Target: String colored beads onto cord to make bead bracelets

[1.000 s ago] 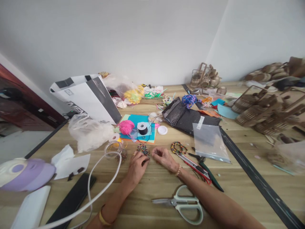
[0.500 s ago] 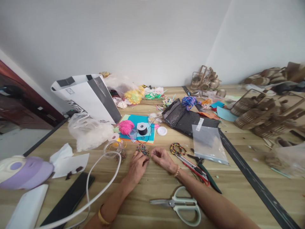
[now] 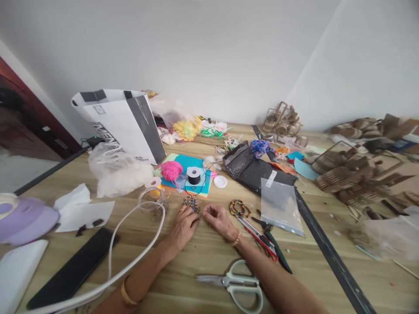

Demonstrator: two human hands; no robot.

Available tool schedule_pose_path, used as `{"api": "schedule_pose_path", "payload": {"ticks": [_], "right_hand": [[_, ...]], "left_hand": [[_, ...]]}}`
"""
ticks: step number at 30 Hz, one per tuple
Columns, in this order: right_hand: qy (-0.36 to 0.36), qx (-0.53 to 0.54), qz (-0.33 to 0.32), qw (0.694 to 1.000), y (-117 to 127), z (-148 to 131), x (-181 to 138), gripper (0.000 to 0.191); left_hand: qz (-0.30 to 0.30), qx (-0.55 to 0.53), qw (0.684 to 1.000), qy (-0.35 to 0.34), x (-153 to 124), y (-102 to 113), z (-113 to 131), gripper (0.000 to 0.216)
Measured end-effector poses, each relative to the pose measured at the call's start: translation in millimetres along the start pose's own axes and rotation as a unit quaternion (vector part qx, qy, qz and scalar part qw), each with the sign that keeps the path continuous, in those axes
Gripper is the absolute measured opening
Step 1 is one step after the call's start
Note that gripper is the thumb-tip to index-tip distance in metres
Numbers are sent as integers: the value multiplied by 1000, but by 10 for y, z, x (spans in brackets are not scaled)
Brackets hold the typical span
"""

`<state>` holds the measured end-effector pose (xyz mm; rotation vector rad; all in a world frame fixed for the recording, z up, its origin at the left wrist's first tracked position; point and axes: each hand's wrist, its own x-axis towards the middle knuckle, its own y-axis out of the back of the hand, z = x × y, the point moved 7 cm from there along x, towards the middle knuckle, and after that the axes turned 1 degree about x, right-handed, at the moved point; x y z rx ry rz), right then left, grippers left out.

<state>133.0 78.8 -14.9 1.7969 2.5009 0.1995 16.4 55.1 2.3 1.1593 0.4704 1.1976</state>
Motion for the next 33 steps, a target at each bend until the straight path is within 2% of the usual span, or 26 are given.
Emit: {"api": "schedule_pose_path", "payload": {"ticks": [6,10,12,16,19,23,28,33], "right_hand": [[-8,-4,1,1000,2,-6,-17,24],[-14,-2,-1,1000,1,-26,-33,27],[-7,3,4,1000,4,-27,-41,28],[38,-27,24,999,17,-73,-75,25],[85,-79,28,993,9,-181,-116,22],[158,-134,16,978,-27,-356,-172,18],[225,-174,2,959,-82,-439,-218,14],[236,-189,-5,953,-104,-440,-221,15]], "left_hand": [[32,-48,998,9,-7,44,-10,15],[75,-188,977,71,-3,139,-105,12],[85,-285,945,135,-13,148,-204,9],[62,-451,850,266,-76,73,-334,17],[53,-518,801,296,-109,52,-322,22],[47,-576,756,309,-142,-8,-303,24],[37,-596,741,307,-148,-50,-291,25],[32,-602,737,307,-138,-48,-283,26]]}}
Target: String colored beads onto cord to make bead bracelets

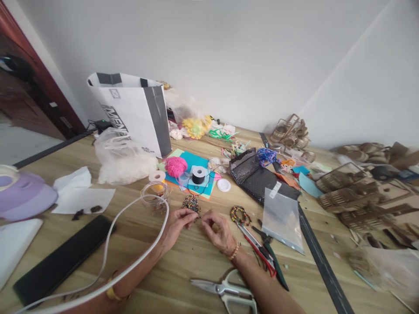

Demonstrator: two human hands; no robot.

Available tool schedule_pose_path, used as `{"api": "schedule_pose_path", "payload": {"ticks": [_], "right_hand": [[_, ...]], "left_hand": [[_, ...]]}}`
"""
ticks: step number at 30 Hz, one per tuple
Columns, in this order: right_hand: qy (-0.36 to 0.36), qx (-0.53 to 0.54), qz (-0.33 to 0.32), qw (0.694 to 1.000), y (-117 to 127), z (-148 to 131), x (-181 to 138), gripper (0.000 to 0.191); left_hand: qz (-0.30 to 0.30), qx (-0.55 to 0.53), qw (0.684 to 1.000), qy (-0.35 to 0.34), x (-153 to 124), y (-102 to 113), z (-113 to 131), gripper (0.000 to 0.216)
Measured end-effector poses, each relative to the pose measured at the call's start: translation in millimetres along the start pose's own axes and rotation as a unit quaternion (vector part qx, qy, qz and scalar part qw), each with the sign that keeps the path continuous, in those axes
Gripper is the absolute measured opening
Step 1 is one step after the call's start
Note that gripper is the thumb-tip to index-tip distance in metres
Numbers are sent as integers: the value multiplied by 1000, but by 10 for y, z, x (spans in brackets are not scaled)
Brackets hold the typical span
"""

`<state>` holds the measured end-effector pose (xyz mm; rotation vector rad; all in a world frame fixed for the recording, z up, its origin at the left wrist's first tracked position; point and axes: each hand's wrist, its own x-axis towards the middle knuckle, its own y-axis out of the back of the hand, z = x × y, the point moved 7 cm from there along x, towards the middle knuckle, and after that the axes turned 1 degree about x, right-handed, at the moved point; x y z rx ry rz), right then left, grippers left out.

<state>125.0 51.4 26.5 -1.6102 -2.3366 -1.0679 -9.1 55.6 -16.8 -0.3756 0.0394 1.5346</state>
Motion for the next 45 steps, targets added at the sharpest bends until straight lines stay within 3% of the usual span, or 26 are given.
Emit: {"api": "schedule_pose_path", "payload": {"ticks": [37,45], "right_hand": [[-24,27,-8,999,-14,43,3,14],[-37,26,-28,999,-29,28,10,13]], "left_hand": [[-56,29,998,-19,-9,-38,-45,19],[-38,88,995,-38,-28,-43,44,16]]}}
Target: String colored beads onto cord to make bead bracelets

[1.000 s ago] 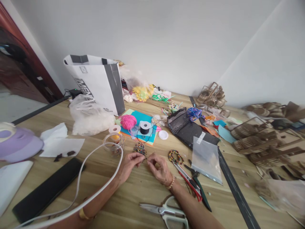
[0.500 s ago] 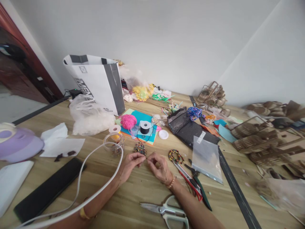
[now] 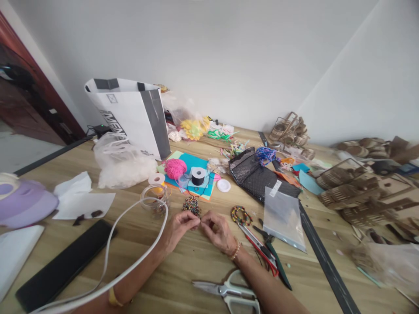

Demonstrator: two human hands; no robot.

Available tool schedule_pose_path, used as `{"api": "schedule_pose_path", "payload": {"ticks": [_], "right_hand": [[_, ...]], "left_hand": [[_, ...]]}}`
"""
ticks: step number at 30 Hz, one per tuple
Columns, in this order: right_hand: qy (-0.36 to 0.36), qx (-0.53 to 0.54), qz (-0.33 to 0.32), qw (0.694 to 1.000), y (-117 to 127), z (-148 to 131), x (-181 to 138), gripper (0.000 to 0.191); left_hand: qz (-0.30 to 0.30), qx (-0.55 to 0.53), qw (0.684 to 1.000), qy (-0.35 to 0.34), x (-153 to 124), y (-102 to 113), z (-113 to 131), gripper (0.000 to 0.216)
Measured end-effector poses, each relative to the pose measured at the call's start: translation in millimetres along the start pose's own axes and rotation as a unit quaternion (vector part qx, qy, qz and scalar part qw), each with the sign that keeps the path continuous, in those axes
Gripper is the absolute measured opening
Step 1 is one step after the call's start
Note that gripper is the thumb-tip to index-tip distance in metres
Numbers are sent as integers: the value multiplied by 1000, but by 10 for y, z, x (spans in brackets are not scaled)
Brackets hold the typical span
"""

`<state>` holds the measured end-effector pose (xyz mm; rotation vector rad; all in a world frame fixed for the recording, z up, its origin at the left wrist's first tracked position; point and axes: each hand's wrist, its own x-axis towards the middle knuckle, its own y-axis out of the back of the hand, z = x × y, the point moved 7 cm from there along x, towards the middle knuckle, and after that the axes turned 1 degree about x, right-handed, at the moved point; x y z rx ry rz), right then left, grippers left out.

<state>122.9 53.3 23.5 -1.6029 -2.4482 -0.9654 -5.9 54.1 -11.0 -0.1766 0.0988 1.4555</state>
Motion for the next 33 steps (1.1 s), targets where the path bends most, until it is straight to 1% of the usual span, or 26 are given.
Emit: {"api": "schedule_pose_path", "payload": {"ticks": [5,8,14,22,26,31,33], "right_hand": [[4,0,-5,1000,-10,2,9,12],[12,3,-1,1000,-15,12,9,12],[12,8,-5,1000,-32,47,-7,11],[3,18,-12,1000,-36,38,0,11],[-34,22,-13,999,-35,81,-8,17],[-84,50,24,995,15,173,-19,25],[-104,65,29,992,24,202,-23,26]], "left_hand": [[1,65,997,-46,5,6,26,20],[1,99,993,-62,0,8,24,22],[10,136,988,-67,-23,11,57,24],[17,156,985,-74,-7,15,55,23],[26,157,984,-77,-35,12,112,24],[18,153,984,-86,-87,-32,220,23],[13,152,984,-92,-104,-43,249,23]]}}
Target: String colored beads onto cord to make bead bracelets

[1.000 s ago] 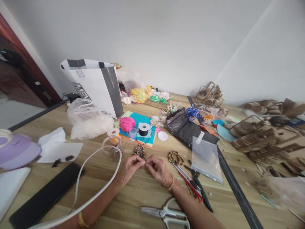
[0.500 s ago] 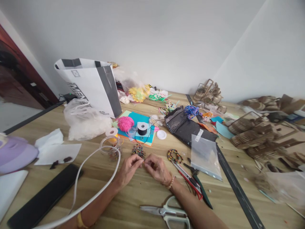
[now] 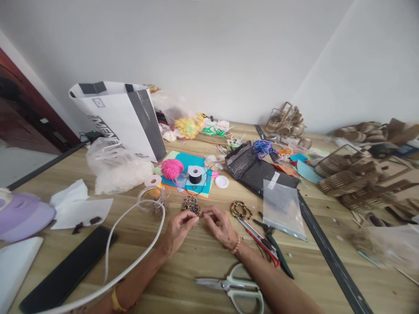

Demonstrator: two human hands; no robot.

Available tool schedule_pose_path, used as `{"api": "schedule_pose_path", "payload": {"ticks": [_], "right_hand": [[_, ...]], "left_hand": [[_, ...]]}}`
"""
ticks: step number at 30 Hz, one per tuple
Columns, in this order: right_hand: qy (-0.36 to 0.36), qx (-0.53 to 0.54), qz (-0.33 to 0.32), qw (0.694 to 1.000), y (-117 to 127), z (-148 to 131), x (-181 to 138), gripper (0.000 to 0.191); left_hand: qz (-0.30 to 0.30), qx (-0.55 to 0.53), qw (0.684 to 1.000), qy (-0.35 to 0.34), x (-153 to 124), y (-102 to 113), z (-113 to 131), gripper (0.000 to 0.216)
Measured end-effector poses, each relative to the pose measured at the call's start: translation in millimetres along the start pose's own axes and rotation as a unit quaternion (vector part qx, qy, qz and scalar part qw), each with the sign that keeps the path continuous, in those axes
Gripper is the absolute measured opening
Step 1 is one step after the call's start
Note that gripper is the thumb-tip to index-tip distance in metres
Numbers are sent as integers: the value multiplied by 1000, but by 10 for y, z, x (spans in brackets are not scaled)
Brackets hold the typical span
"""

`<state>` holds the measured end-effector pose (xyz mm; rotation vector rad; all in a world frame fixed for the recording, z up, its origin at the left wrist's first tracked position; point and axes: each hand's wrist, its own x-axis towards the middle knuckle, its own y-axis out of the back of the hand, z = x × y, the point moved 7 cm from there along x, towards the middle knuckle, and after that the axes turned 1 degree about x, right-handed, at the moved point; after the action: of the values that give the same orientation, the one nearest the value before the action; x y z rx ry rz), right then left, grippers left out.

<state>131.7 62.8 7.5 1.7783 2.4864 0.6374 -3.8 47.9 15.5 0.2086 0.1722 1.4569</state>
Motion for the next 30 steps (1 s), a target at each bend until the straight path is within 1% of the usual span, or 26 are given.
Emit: {"api": "schedule_pose_path", "payload": {"ticks": [4,8,10,12,16,23,26,28,30], "right_hand": [[-17,34,-17,999,0,-12,-9,27],[3,76,-68,995,-60,-79,-28,24],[14,76,-79,994,-82,-93,-33,21],[23,56,-71,996,-80,-91,-28,18],[31,7,-32,999,-37,-74,2,14],[44,-26,-3,999,-5,-71,32,17],[27,-33,15,999,16,-18,39,19],[6,-27,33,999,46,34,48,20],[-13,-8,51,999,79,88,57,20]], "left_hand": [[1,-1,1000,-6,-9,10,27,23],[14,5,1000,-12,-1,29,39,23],[20,4,1000,-11,5,37,38,22],[23,1,1000,-9,11,42,30,22],[29,11,999,-7,24,52,-13,22],[35,82,996,-28,53,55,-56,20],[51,136,986,-79,91,62,-34,16],[56,181,974,-127,113,46,-20,14],[54,230,960,-152,132,17,-43,14]]}}
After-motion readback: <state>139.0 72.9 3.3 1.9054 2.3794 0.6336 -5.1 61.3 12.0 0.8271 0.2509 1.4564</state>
